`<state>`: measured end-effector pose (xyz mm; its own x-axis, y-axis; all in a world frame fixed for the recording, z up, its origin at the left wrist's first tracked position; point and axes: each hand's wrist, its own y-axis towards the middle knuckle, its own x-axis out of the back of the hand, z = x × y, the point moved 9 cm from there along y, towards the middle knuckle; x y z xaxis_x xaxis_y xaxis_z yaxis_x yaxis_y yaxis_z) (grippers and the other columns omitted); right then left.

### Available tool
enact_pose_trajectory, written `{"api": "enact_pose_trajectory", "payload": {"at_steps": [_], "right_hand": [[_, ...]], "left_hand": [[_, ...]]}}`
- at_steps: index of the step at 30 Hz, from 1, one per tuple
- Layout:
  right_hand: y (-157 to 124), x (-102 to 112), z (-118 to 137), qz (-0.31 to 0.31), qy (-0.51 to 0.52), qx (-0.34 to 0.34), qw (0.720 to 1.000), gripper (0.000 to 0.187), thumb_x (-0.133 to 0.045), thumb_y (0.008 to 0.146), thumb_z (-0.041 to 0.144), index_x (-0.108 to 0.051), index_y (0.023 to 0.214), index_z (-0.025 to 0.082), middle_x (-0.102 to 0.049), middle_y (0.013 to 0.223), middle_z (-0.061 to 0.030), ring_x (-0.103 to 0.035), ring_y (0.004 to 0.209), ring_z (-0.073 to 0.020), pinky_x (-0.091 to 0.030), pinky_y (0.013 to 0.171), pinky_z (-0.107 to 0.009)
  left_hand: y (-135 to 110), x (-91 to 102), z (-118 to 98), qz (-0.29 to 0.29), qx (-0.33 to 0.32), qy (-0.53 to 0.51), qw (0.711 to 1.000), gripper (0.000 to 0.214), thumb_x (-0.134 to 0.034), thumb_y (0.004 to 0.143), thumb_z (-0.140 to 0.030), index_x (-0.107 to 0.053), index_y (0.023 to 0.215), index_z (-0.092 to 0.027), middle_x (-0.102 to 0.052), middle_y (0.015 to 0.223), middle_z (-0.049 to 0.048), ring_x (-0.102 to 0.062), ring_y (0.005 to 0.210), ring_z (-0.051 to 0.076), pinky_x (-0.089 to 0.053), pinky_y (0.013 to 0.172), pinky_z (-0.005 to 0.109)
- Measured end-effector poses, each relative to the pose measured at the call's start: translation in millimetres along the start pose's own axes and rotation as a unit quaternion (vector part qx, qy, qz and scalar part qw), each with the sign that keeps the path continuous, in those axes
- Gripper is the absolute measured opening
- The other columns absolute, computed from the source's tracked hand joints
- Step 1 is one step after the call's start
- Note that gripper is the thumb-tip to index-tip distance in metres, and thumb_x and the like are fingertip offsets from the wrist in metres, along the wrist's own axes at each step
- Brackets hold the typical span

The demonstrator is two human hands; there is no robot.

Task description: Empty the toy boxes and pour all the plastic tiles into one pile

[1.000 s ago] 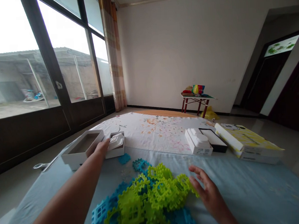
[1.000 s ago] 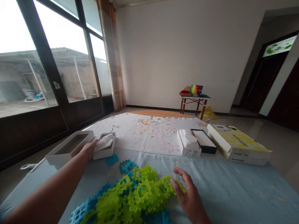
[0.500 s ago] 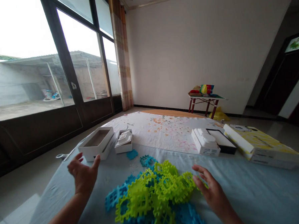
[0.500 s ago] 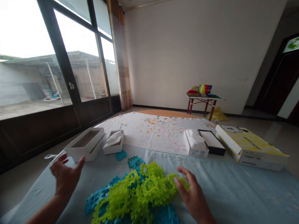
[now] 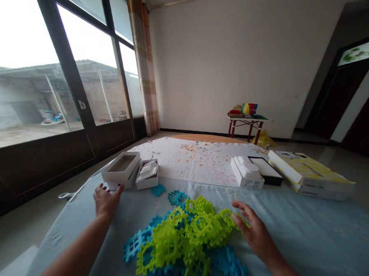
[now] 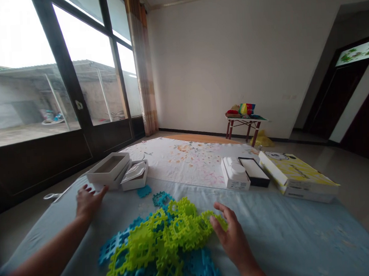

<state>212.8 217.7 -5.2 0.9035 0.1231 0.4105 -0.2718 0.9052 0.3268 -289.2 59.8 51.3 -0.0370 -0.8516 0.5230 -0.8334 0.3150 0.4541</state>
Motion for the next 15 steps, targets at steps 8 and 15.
{"api": "enact_pose_trajectory", "payload": {"at_steps": [8, 15], "right_hand": [[1.3, 0.5, 6.5, -0.015, -0.025, 0.027, 0.999, 0.04, -0.051, 0.078, 0.043, -0.052, 0.11, 0.02, -0.056, 0.115, -0.0091, -0.052, 0.108, -0.0235, -0.04, 0.096, -0.039], [1.6, 12.9, 8.9, -0.061, -0.039, 0.059, 0.996, 0.035, -0.048, 0.081, 0.038, -0.051, 0.111, 0.02, -0.057, 0.112, -0.0091, -0.052, 0.107, -0.0224, -0.041, 0.095, -0.04]], "left_hand": [[-71.3, -63.2, -106.2, 0.238, -0.275, -0.014, 0.931, 0.036, -0.042, 0.08, -0.045, -0.059, 0.104, -0.025, -0.062, 0.106, 0.0029, -0.06, 0.088, 0.019, -0.043, 0.084, 0.029], [-53.4, -114.3, -106.9, 0.276, -0.27, 0.01, 0.922, 0.05, -0.037, 0.078, -0.053, -0.06, 0.104, -0.017, -0.062, 0.112, 0.0126, -0.052, 0.111, 0.029, -0.034, 0.097, 0.04]]}}
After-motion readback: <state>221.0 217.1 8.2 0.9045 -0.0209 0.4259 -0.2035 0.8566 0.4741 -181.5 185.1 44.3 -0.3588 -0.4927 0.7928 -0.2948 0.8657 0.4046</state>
